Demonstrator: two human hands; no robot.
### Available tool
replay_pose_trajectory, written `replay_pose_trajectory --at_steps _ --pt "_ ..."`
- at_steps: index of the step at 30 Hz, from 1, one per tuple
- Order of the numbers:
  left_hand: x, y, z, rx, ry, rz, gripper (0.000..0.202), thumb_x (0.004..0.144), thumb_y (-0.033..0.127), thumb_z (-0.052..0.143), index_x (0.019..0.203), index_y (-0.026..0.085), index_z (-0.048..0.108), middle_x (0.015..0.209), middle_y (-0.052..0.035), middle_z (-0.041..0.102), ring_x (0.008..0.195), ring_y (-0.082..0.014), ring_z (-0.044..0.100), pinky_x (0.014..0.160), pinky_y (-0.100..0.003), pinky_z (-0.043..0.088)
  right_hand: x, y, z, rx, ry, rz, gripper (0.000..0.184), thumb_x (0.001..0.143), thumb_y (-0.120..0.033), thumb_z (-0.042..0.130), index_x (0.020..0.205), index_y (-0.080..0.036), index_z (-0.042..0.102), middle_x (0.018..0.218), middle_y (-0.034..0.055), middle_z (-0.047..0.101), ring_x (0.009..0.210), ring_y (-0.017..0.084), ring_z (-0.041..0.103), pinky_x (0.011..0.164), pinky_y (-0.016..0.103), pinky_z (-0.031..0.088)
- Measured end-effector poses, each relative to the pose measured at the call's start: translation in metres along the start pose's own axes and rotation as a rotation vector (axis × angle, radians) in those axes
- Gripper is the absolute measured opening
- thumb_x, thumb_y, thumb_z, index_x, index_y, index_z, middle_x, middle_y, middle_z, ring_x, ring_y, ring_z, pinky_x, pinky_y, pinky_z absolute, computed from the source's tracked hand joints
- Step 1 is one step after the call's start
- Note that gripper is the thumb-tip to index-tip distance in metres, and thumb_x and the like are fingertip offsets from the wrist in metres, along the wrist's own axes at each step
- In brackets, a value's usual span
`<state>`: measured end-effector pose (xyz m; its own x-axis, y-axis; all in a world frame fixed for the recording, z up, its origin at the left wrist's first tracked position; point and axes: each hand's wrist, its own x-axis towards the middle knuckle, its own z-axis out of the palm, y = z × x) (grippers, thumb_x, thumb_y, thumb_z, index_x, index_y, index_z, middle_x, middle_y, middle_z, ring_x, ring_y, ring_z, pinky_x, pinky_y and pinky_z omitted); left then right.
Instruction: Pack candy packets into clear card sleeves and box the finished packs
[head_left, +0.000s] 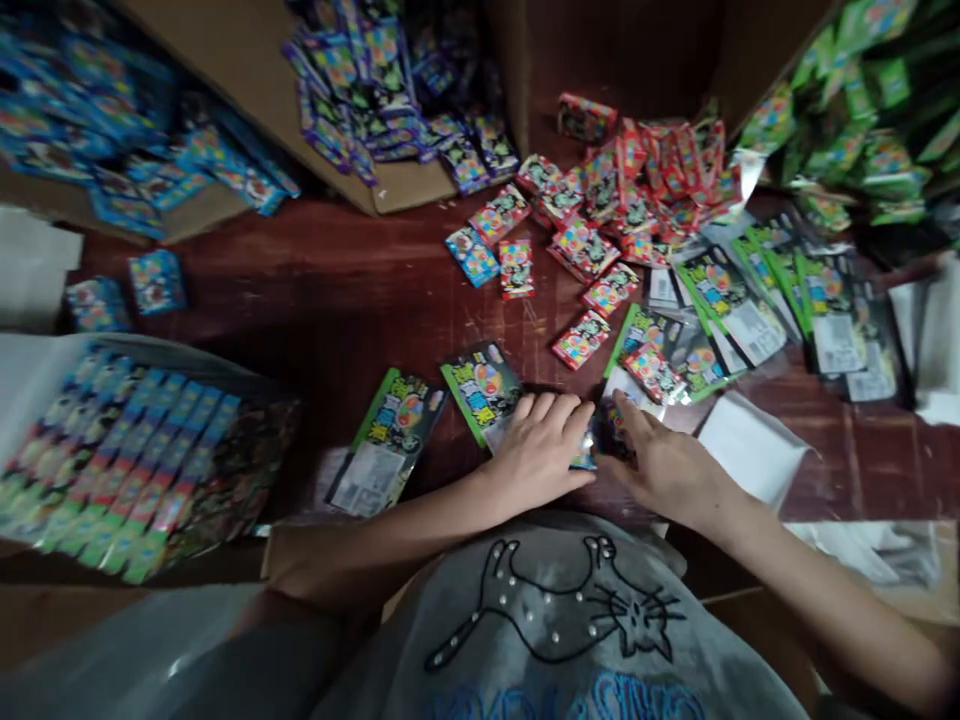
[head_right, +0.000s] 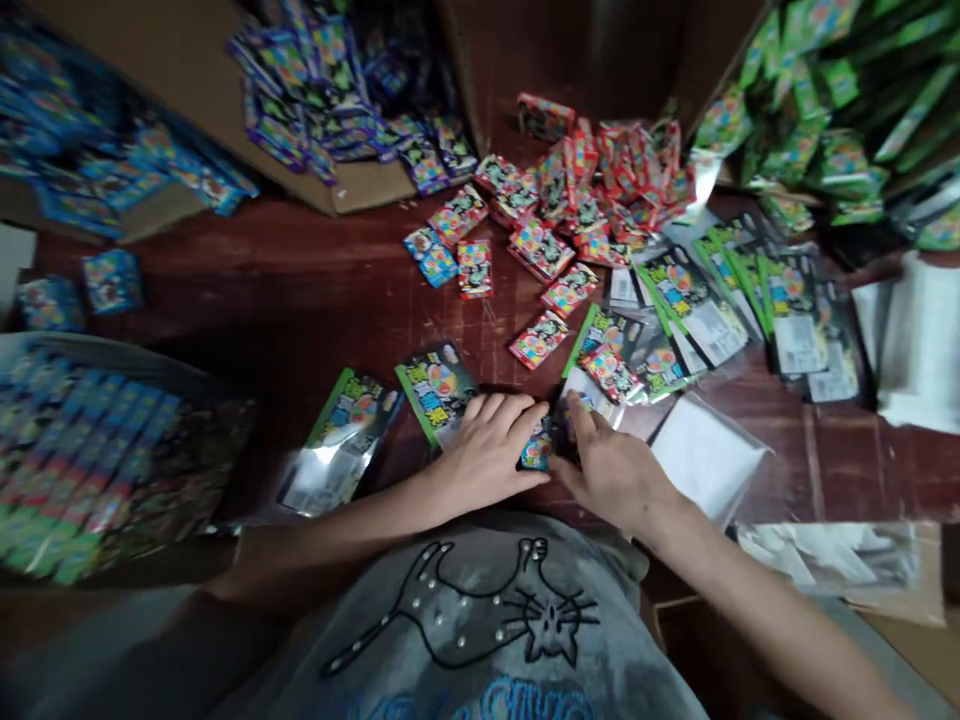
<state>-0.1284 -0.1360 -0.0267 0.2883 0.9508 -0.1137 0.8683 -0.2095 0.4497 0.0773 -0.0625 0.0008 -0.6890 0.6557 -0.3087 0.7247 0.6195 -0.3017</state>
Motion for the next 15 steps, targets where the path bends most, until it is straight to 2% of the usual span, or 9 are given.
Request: replay_pose_trajectory --at_steps 2,4,5,7,9,10,12,15 --pt "0.004 0.003 0.001 0.049 -0.028 0.033 0.090 0.079 0.059 0.087 0.149 0.013 0.052 0.144 -0.0181 0.061 0.126 -0.0374 0.056 0.107 -0.050 0.042 -0.007 0.025 -0.012 0.141 0.002 -0.080 0.078 0.101 -0.050 0.057 0.163 -0.009 0.034 0.127 0.0213 0.075 0.100 0.030 0.079 0.081 0.041 0.065" --pt "0.011 0.001 -0.010 0.076 0.008 0.046 0.093 0.081 0.063 0.085 0.151 0.013 0.050 0.149 -0.0191 0.058 0.128 -0.0380 0.055 0.106 -0.049 0.043 -0.006 0.057 -0.031 0.102 0.115 -0.111 0.076 0.101 -0.047 0.058 0.165 -0.014 0.034 0.139 0.0214 0.069 0.123 0.034 0.071 0.097 0.049 0.062" --pt "0.017 -0.001 -0.018 0.095 0.038 0.048 0.089 0.085 0.060 0.082 0.153 0.013 0.049 0.152 -0.0190 0.056 0.130 -0.0378 0.053 0.107 -0.049 0.043 -0.003 0.073 -0.039 0.035 0.171 -0.121 0.077 0.099 -0.044 0.060 0.166 -0.017 0.034 0.149 0.0219 0.062 0.134 0.038 0.064 0.105 0.056 0.058" --pt "0.035 -0.009 -0.038 0.155 0.082 0.053 0.076 0.092 0.043 0.077 0.155 0.013 0.046 0.157 -0.0183 0.052 0.134 -0.0369 0.051 0.111 -0.048 0.042 0.012 0.099 -0.048 -0.093 0.190 -0.174 0.084 0.092 -0.036 0.067 0.168 -0.023 0.033 0.168 0.0189 0.044 0.150 0.044 0.046 0.115 0.067 0.047" --pt "0.058 -0.017 -0.054 0.221 0.048 0.085 0.070 0.093 0.024 0.071 0.157 0.013 0.044 0.160 -0.0168 0.050 0.139 -0.0362 0.047 0.114 -0.048 0.040 0.033 0.113 -0.048 -0.153 0.095 -0.274 0.094 0.084 -0.029 0.072 0.169 -0.031 0.032 0.176 0.0112 0.033 0.157 0.046 0.034 0.118 0.073 0.040" --pt "0.070 -0.020 -0.060 0.251 0.003 0.111 0.071 0.091 0.018 0.069 0.158 0.013 0.044 0.161 -0.0161 0.049 0.141 -0.0362 0.046 0.115 -0.048 0.040 0.044 0.115 -0.047 -0.159 0.034 -0.322 0.096 0.080 -0.026 0.073 0.168 -0.034 0.034 0.176 0.0080 0.034 0.157 0.046 0.033 0.118 0.073 0.040" --pt "0.091 -0.024 -0.066 0.296 -0.097 0.158 0.075 0.087 0.012 0.067 0.159 0.015 0.043 0.165 -0.0155 0.045 0.145 -0.0372 0.042 0.117 -0.050 0.039 0.063 0.114 -0.046 -0.151 -0.053 -0.389 0.090 0.077 -0.023 0.072 0.162 -0.034 0.044 0.168 0.0067 0.049 0.152 0.043 0.042 0.117 0.069 0.041" --pt "0.108 -0.020 -0.066 0.294 -0.148 0.219 0.081 0.086 0.015 0.069 0.161 0.017 0.040 0.171 -0.0154 0.037 0.153 -0.0388 0.035 0.122 -0.054 0.034 0.072 0.112 -0.055 -0.093 -0.064 -0.452 0.072 0.080 -0.035 0.075 0.149 -0.022 0.061 0.145 0.0150 0.067 0.132 0.038 0.059 0.110 0.058 0.049"
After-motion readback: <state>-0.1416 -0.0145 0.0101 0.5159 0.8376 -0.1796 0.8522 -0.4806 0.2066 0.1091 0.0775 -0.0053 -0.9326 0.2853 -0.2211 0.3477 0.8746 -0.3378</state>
